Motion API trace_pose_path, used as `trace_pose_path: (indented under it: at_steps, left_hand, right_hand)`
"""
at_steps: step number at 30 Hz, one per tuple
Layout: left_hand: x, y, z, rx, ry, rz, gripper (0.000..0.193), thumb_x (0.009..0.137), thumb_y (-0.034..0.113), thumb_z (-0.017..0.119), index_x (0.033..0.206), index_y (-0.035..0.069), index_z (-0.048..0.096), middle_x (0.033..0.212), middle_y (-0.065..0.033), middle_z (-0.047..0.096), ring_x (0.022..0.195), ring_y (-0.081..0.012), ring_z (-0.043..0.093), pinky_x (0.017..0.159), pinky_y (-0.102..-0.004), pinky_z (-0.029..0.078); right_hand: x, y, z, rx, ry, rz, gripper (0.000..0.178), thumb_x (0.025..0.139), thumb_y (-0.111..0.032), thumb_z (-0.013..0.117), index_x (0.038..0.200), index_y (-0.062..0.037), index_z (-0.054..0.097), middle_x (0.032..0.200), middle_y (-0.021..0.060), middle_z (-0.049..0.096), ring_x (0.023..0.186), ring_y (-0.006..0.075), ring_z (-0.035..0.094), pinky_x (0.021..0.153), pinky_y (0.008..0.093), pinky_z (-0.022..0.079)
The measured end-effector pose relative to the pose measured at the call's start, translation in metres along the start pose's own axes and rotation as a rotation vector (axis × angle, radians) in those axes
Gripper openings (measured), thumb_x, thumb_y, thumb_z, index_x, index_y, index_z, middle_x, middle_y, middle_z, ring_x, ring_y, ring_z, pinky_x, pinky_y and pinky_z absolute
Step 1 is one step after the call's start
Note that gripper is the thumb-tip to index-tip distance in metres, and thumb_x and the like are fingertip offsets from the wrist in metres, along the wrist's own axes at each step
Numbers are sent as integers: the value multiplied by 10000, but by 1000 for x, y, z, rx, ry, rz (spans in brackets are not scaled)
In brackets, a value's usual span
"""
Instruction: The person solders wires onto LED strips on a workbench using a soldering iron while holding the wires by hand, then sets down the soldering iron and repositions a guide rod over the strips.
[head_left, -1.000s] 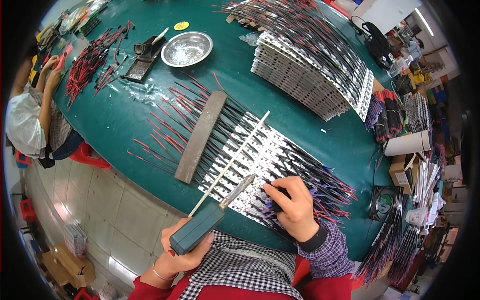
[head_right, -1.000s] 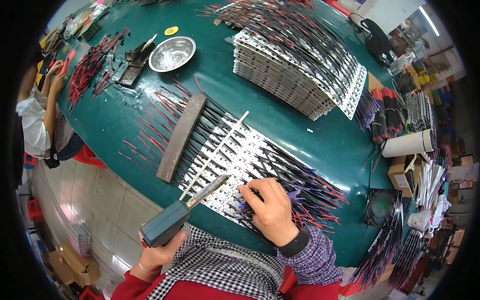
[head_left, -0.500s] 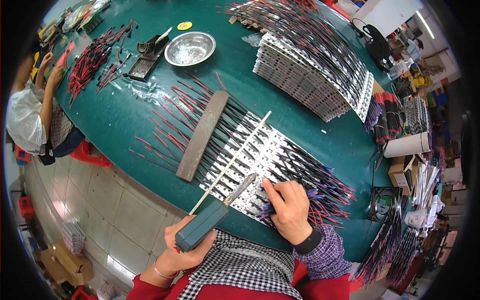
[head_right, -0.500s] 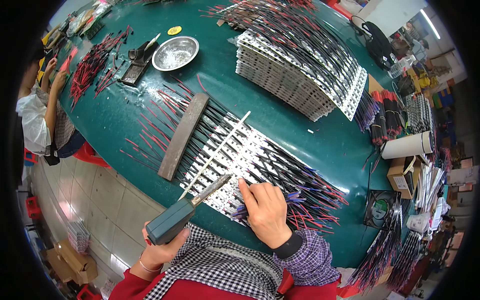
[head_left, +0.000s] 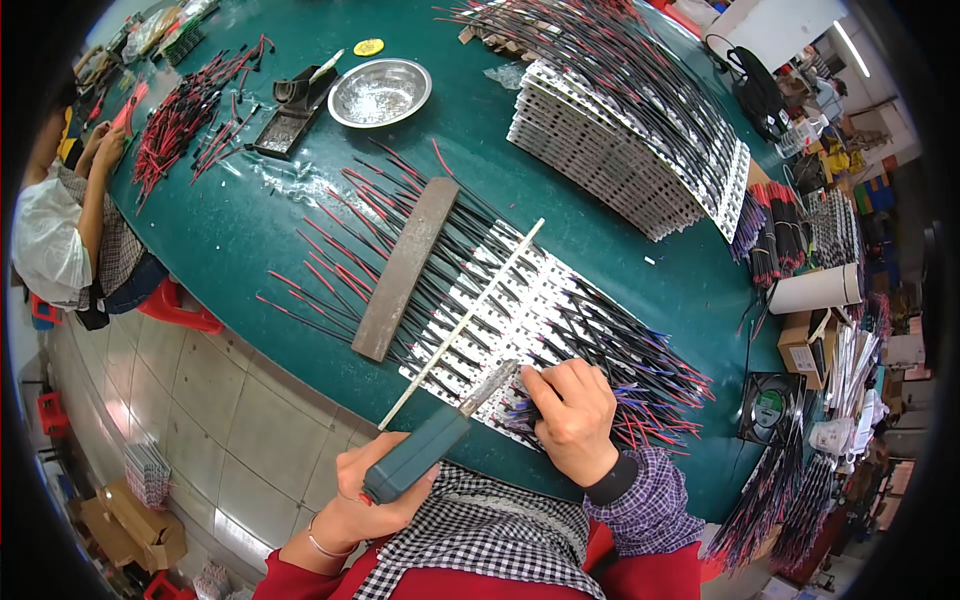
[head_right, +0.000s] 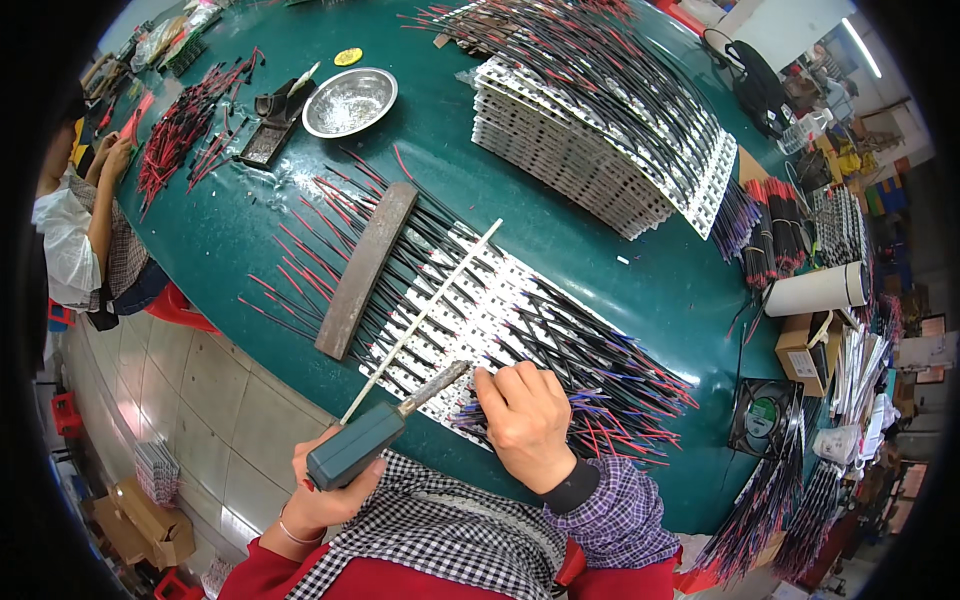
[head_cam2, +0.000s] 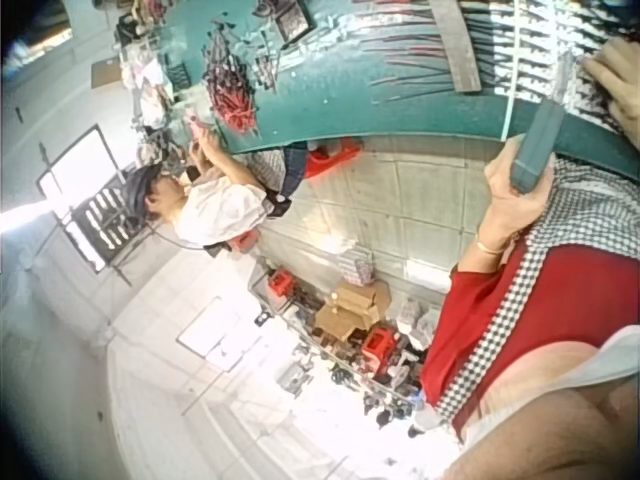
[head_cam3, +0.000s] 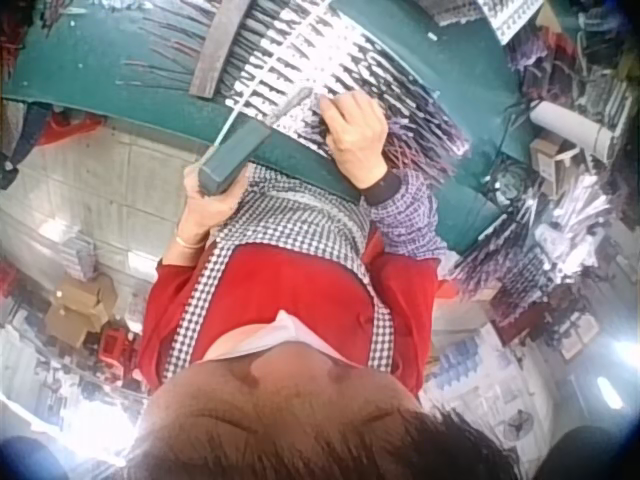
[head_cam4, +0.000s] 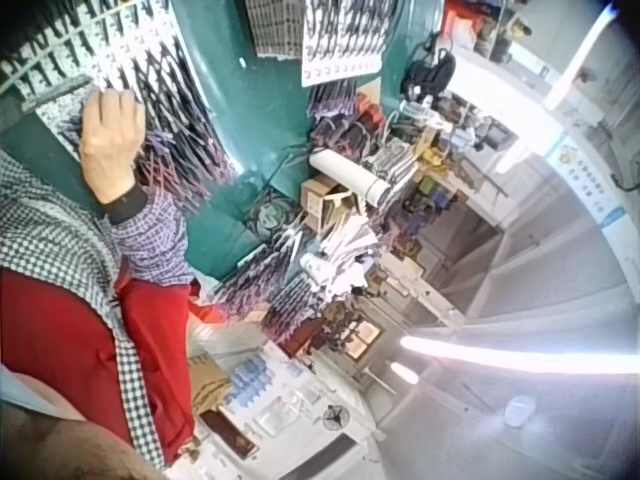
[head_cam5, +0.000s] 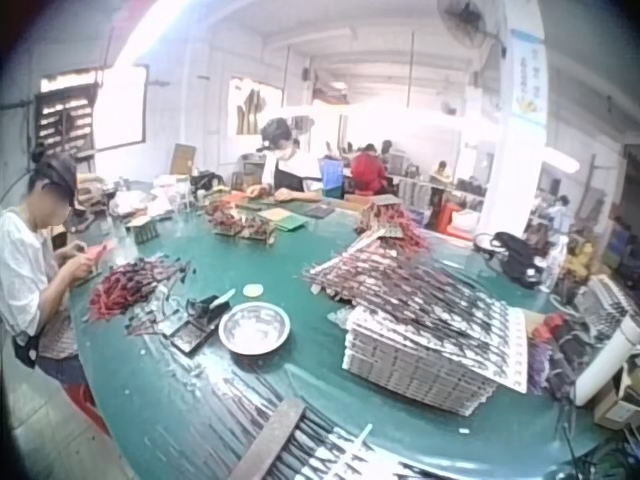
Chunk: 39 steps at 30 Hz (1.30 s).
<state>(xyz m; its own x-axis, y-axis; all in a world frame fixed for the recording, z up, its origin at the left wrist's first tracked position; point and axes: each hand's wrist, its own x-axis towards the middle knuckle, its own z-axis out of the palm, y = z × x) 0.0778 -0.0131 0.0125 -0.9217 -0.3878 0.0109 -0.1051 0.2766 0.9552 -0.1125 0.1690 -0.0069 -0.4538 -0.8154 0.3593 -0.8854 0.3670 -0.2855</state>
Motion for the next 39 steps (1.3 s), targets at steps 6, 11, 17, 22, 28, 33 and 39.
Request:
trace_pose_path:
  at_steps: [6,11,17,22,28,33,39]
  left_hand:
    - [0,-2,1,15,0,6,267,759,-45,792,1004,-67,687,833,-116,743,676,-163,722,625,-256,544]
    - [-3,-5,4,-13,19,-38,271,770,1,768,1032,-51,724,796,-90,674,618,-165,633,572,-278,482]
    - [-2,-3,4,-5,20,0,276,765,11,771,1029,-53,723,796,-97,669,616,-181,632,574,-289,484]
    - [-3,-2,0,76,27,35,198,744,-34,808,903,-56,691,808,-125,705,635,-191,687,586,-276,522]
    - [-4,-1,1,86,41,65,222,742,-35,809,932,-65,697,833,-136,720,667,-194,709,611,-271,540]
    - [-5,0,1,74,30,30,248,743,-44,803,965,-68,695,849,-139,727,684,-194,719,630,-269,546]
    - [-8,-1,3,42,21,4,270,776,17,777,1032,-44,719,816,-98,688,632,-174,646,594,-281,500]
  right_hand:
    - [1,-1,0,-12,-7,-15,356,706,-47,638,1046,16,719,821,57,529,799,232,561,692,364,435]
    - [0,-1,2,-26,0,-34,348,716,-51,637,1044,29,717,817,56,516,788,228,550,682,364,427]
    - [-1,0,1,-42,-2,-35,333,727,-51,639,1039,36,716,815,59,513,785,224,548,667,359,421]
    - [0,-1,3,-50,-2,-41,316,734,-51,641,1030,37,712,816,61,513,783,223,547,666,357,421]
    - [-2,-1,2,-29,-2,-28,342,716,-52,634,1039,31,709,819,63,515,784,230,547,675,360,423]
    - [-3,0,2,30,23,-16,360,704,-45,626,1046,34,708,818,67,521,787,237,549,675,368,424]
    - [-2,-2,1,2,7,-43,330,735,-63,642,1042,34,712,835,63,549,786,232,549,667,364,423]
